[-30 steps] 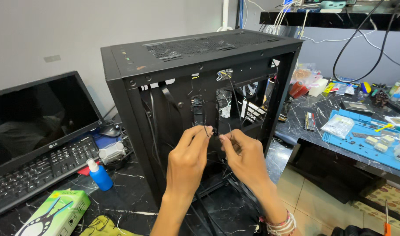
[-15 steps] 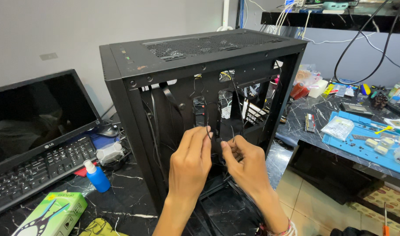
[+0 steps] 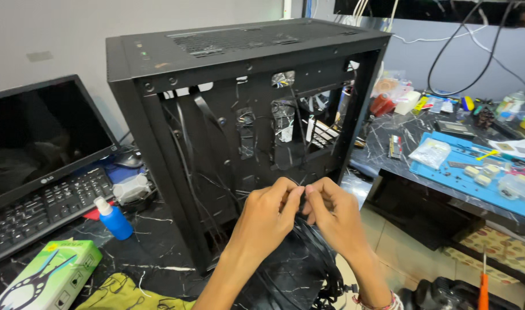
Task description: The person organizes and bundles internal cables inside a desktop computer case. They gather loose wires, align them, and secure them with zip ties to improve cable management within the chassis.
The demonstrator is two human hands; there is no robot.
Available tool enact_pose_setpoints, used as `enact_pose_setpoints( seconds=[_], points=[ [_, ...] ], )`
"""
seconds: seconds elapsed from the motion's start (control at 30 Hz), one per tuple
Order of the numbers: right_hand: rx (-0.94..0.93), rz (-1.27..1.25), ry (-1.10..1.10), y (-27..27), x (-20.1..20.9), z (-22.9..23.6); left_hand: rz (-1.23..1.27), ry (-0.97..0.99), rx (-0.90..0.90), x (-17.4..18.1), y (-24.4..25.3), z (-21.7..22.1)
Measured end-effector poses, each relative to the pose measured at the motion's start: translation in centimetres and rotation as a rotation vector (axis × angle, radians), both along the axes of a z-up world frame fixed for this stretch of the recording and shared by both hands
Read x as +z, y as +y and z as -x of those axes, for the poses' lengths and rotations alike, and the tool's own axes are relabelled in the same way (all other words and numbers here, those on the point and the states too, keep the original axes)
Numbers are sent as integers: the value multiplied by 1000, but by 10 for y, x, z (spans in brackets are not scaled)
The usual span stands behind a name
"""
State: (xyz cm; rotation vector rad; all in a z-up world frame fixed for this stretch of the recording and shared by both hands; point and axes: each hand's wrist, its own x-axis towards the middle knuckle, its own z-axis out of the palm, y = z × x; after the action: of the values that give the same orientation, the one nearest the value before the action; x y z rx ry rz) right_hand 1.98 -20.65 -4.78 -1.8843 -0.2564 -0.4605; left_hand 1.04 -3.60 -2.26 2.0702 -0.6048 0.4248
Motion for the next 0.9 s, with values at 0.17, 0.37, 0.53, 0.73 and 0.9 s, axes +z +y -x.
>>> enact_pose_setpoints(
  seconds=[0.17, 0.37, 0.53, 0.73, 0.9],
  points=[
    [-9, -28, 96, -10, 3, 13, -26, 51, 45, -8, -8, -5],
    [4, 45, 197, -15, -13, 12, -223, 354, 268, 8, 0, 7],
    [59, 193, 42, 9, -28, 6, -379, 398, 340, -20, 24, -2],
    [32, 524, -168, 39, -74, -37, -395, 615, 347, -17, 40, 0],
    [-287, 852, -225, 40, -107, -71, -399, 651, 259, -6, 36, 4]
  ],
)
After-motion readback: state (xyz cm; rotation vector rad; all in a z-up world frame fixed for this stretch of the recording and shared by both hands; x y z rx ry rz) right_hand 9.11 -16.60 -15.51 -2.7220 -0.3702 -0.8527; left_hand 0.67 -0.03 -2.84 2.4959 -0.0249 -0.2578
